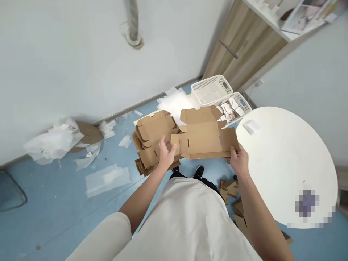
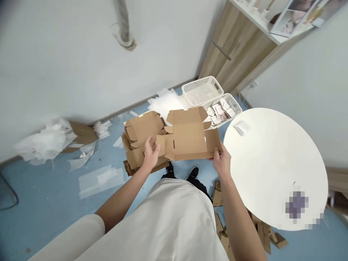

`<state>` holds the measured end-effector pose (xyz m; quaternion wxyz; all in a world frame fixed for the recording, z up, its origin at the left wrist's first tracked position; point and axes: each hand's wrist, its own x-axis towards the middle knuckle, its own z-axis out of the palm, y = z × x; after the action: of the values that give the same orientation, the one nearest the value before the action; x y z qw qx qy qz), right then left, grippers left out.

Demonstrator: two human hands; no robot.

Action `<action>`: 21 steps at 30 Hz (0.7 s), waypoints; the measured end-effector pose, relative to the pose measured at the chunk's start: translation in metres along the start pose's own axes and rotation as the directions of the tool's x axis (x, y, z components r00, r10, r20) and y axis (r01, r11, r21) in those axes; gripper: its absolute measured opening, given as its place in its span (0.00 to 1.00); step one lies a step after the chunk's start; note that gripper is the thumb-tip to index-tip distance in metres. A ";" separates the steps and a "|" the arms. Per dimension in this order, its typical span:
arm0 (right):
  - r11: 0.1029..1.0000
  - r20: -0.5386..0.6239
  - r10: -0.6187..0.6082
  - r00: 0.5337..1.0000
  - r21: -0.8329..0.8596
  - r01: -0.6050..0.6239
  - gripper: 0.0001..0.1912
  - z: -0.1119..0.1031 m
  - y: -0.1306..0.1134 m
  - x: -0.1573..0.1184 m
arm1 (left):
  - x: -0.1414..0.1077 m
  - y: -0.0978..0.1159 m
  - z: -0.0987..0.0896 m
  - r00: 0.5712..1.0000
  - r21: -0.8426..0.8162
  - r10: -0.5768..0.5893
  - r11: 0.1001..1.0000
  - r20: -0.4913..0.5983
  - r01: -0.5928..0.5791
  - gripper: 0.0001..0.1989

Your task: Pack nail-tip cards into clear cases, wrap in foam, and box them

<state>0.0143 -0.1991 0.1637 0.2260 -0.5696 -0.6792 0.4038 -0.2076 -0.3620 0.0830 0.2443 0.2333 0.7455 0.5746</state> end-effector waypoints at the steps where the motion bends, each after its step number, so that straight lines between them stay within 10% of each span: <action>1: 1.000 -0.037 0.019 0.999 0.018 -0.019 0.24 -0.010 0.006 -0.003 | 0.004 0.001 0.010 0.997 -0.089 -0.032 0.995 0.065 0.038 0.29; 5: 0.991 -0.181 0.091 0.979 0.110 -0.072 0.22 -0.048 0.033 -0.015 | 0.010 0.019 0.053 0.959 -0.284 -0.014 0.954 0.284 0.098 0.22; 14: 0.950 -0.361 0.247 0.899 0.271 -0.152 0.27 -0.138 0.121 -0.048 | -0.027 0.057 0.178 0.820 -0.154 0.057 0.987 0.569 0.038 0.15; 21: 0.982 -0.503 0.189 0.843 0.110 -0.155 0.21 -0.216 0.196 -0.068 | -0.070 0.079 0.276 0.696 0.114 0.252 0.894 0.672 -0.433 0.13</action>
<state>0.3134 -0.1963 0.1396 0.3792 -0.7073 -0.5276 0.2786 0.0266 -0.1826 0.1054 0.3381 0.5813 0.6285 0.3909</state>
